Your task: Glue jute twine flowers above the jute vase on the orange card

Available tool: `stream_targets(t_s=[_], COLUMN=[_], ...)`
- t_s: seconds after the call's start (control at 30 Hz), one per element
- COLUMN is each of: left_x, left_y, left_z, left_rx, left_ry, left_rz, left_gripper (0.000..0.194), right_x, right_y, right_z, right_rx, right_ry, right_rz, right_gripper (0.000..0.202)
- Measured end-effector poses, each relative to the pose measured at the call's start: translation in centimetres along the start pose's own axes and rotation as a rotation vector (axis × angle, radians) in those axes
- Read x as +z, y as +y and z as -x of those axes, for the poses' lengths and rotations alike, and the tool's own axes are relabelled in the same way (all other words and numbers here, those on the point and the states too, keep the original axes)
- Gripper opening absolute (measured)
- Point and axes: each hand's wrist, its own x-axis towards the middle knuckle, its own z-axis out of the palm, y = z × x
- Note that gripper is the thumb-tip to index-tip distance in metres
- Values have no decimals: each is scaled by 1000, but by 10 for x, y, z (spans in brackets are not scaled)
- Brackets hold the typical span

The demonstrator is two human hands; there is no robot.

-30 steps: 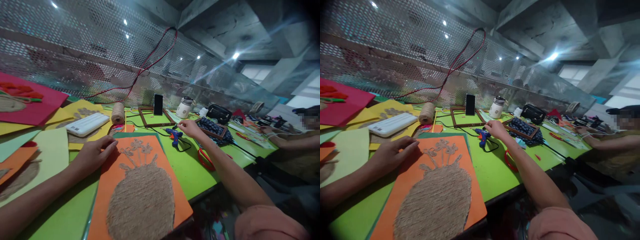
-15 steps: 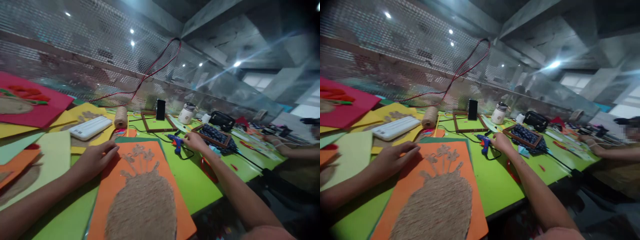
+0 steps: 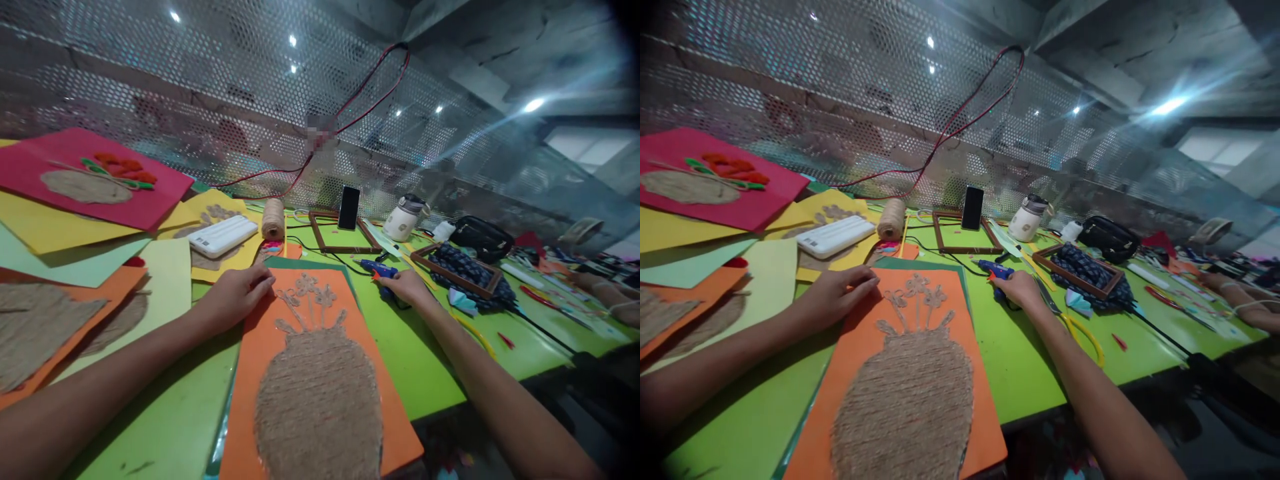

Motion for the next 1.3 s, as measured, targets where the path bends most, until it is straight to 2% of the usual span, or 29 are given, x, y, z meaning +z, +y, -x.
stream_targets(t_s=[0.13,0.2,0.3,0.37,0.43,0.53,0.67,0.77,0.9,1.17,1.3], left_x=[1,0,-1,-3,-4,-6,-8,-11,-17,-25,-23], left_y=[-2,-1,2,5,6,6,4,2,4,37,37], left_z=[0,0,0,0,1,2,2,1,4,18,16], left_rx=[11,17,16,15,21,28,43,81,140,253,341], left_ry=[-18,-26,-40,-46,-36,-3,8,-6,-51,-185,-234], left_rz=[-11,-12,-18,-21,-21,-19,-10,12,16,-10,-52], left_gripper=[40,40,39,39,39,39,38,38,37,32,30], right_x=[-12,-21,-34,-41,-46,-49,-45,-38,-28,-9,-3], right_y=[4,3,-3,-10,-18,-33,-61,-80,-92,-93,-95], right_z=[3,8,19,24,27,27,29,33,36,48,56], right_rx=[41,22,-94,-212,-305,-391,-514,-642,-758,-839,-855], right_ry=[79,106,106,60,-39,-249,-539,-631,-622,-514,-472], right_rz=[-145,-292,-771,-1060,-1151,-1085,-760,-568,-470,-360,-353], right_gripper=[38,35,32,38,43,38,33,29,33,20,15])
